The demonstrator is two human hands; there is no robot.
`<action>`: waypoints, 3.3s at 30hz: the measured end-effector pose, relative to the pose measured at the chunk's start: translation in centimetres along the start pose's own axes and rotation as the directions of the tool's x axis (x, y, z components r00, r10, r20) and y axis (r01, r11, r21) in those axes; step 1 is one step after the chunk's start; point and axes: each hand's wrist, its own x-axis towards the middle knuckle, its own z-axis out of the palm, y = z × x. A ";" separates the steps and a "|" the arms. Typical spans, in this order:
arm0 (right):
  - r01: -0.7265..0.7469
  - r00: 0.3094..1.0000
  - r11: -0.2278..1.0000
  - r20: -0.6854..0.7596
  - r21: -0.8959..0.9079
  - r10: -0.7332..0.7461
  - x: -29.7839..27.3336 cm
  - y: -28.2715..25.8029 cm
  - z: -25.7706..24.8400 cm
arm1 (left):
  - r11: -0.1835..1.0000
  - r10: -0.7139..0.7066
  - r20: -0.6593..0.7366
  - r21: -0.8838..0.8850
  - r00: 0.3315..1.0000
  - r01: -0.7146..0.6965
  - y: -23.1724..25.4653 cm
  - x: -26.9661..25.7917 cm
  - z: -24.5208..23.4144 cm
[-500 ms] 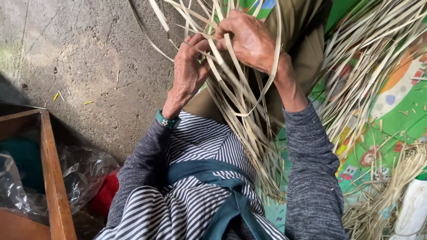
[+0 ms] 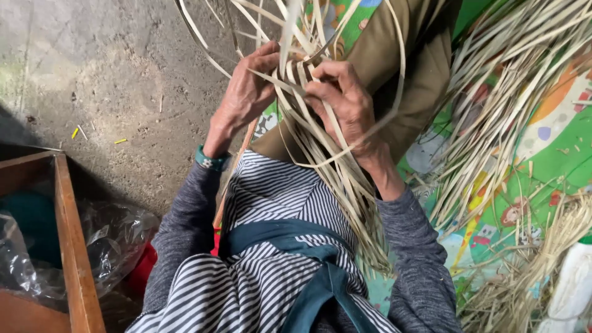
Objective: Weaving thin natural fiber strips into a structured pattern to create a mat or basket base.
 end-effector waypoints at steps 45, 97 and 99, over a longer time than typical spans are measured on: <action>0.264 0.951 0.933 -0.096 -0.247 -0.294 7.0 -0.5 -1.3 | 0.859 0.282 -0.218 0.491 0.934 -0.145 -2.2 -1.2 4.3; 0.168 0.982 0.720 0.176 -0.674 -0.064 -3.6 -1.2 2.2 | 0.980 -0.164 -0.463 -0.179 0.871 0.090 -0.8 1.2 3.6; 0.119 0.977 0.718 0.209 -0.686 0.037 -4.5 -1.9 3.1 | 0.939 -0.228 -0.427 -0.333 0.875 0.082 0.5 1.2 3.5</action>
